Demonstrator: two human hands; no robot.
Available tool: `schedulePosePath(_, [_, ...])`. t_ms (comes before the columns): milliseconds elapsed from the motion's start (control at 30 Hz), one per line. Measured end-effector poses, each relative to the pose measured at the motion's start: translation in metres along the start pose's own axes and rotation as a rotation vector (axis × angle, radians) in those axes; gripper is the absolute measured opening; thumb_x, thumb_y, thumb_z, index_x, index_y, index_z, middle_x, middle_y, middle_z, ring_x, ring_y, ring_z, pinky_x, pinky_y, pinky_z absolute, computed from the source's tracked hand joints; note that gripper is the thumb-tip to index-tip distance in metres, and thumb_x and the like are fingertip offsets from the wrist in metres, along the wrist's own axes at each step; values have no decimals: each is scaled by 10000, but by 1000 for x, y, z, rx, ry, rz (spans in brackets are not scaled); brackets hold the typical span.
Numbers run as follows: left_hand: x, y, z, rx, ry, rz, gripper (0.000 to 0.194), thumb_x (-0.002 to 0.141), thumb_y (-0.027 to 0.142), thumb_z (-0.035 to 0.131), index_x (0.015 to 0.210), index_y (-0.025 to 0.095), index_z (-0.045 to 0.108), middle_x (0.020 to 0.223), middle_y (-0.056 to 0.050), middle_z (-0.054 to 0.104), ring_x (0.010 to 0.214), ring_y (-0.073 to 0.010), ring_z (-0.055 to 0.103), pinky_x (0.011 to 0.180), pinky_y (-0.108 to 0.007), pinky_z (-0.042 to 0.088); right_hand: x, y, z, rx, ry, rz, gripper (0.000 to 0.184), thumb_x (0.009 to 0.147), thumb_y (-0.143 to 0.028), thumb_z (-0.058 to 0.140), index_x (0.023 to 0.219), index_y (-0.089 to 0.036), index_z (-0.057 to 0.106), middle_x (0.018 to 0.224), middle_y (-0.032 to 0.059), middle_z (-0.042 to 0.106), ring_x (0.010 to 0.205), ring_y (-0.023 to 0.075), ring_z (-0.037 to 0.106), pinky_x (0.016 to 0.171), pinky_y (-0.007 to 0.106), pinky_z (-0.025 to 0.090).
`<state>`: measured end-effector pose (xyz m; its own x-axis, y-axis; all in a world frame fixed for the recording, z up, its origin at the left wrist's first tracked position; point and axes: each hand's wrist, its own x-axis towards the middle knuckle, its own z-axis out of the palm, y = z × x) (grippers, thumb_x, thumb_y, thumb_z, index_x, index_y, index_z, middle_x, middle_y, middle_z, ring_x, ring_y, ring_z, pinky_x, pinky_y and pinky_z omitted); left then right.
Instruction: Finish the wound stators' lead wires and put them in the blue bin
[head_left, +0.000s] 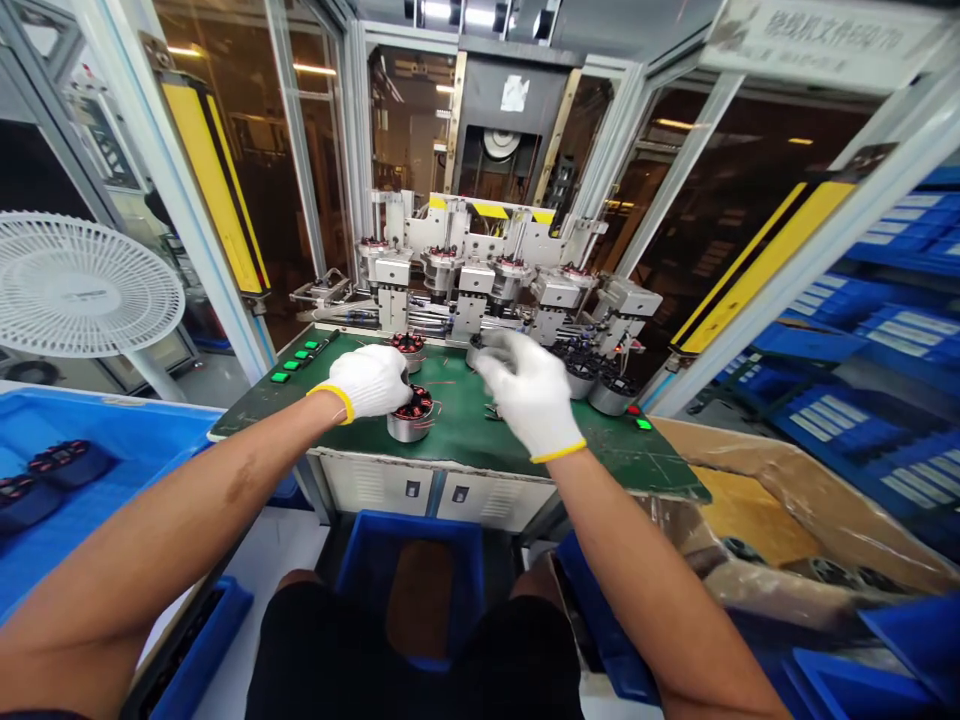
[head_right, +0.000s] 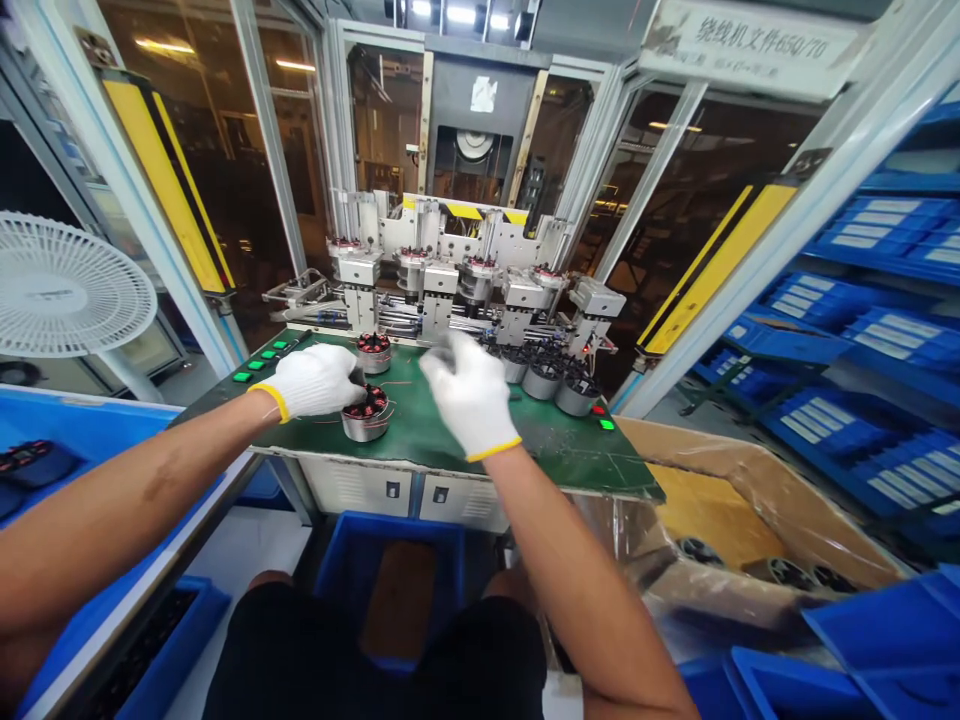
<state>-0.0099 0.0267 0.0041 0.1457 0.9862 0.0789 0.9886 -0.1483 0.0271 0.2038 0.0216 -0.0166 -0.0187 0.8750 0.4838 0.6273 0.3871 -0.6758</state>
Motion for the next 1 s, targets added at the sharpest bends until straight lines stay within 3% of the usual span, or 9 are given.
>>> schedulePosePath(167, [-4, 5, 6, -28, 42, -73, 350, 665, 431, 560, 874, 196, 714, 876, -129, 684, 796, -279, 659, 644, -317, 489, -16, -13, 46, -225, -337, -40, 297, 827, -198, 535, 1105, -216, 639, 1020, 52, 678, 900, 204, 610, 758, 274, 472])
schedulePosePath(300, [-12, -3, 0, -41, 20, -44, 365, 726, 481, 508, 874, 212, 707, 882, -113, 681, 811, -287, 643, 646, -337, 471, -24, 2, 48, -616, -362, -126, 292, 892, -197, 441, 1108, -209, 637, 991, 87, 677, 922, 234, 619, 754, 294, 459])
schedulePosePath(467, [-37, 0, -6, -59, 103, 296, 419, 714, 611, 549, 985, 319, 679, 908, -50, 668, 830, -266, 605, 663, -348, 456, -32, 17, 46, -846, -358, -199, 279, 941, -264, 379, 1111, -245, 599, 904, 70, 679, 762, 236, 642, 686, 329, 456])
schedulePosePath(533, [-46, 6, -4, 12, 169, 475, 327, 720, 499, 609, 958, 289, 690, 916, -65, 657, 887, -277, 590, 737, -376, 456, -33, 18, 49, -865, -337, -199, 268, 942, -267, 377, 1103, -252, 590, 919, 67, 678, 768, 236, 641, 687, 331, 453])
schedulePosePath(600, [-51, 6, 1, 1, 234, 506, 213, 796, 362, 545, 881, 249, 705, 905, -73, 662, 912, -263, 590, 815, -393, 446, -33, 19, 51, -868, -329, -195, 270, 945, -271, 374, 1115, -253, 583, 937, 65, 677, 778, 234, 640, 698, 332, 451])
schedulePosePath(733, [-50, -27, 20, -556, 401, 25, 309, 844, 445, 491, 984, 263, 698, 924, -16, 710, 860, -183, 634, 803, -295, 484, -33, 19, 51, -852, -341, -193, 283, 943, -274, 377, 1140, -241, 577, 978, 67, 672, 826, 230, 636, 722, 317, 446])
schedulePosePath(833, [-43, -58, 48, -1026, 344, -353, 431, 721, 532, 614, 981, 200, 705, 802, -33, 721, 718, -176, 657, 700, -279, 527, -33, 19, 49, -856, -361, -192, 305, 950, -275, 356, 1168, -239, 566, 1008, 71, 666, 859, 228, 632, 755, 320, 443])
schedulePosePath(933, [-38, -76, 64, -1184, 244, -408, 475, 665, 517, 674, 990, 172, 704, 788, -59, 722, 696, -187, 667, 692, -305, 546, -33, 19, 48, -859, -368, -195, 320, 960, -282, 335, 1181, -238, 561, 1035, 71, 662, 868, 226, 630, 785, 328, 439])
schedulePosePath(1000, [-39, -83, 53, -948, 287, -423, 413, 686, 508, 659, 951, 197, 720, 811, -61, 723, 741, -218, 671, 721, -358, 541, -34, 19, 49, -857, -362, -199, 326, 965, -285, 323, 1182, -234, 563, 1052, 74, 659, 875, 224, 629, 792, 326, 438])
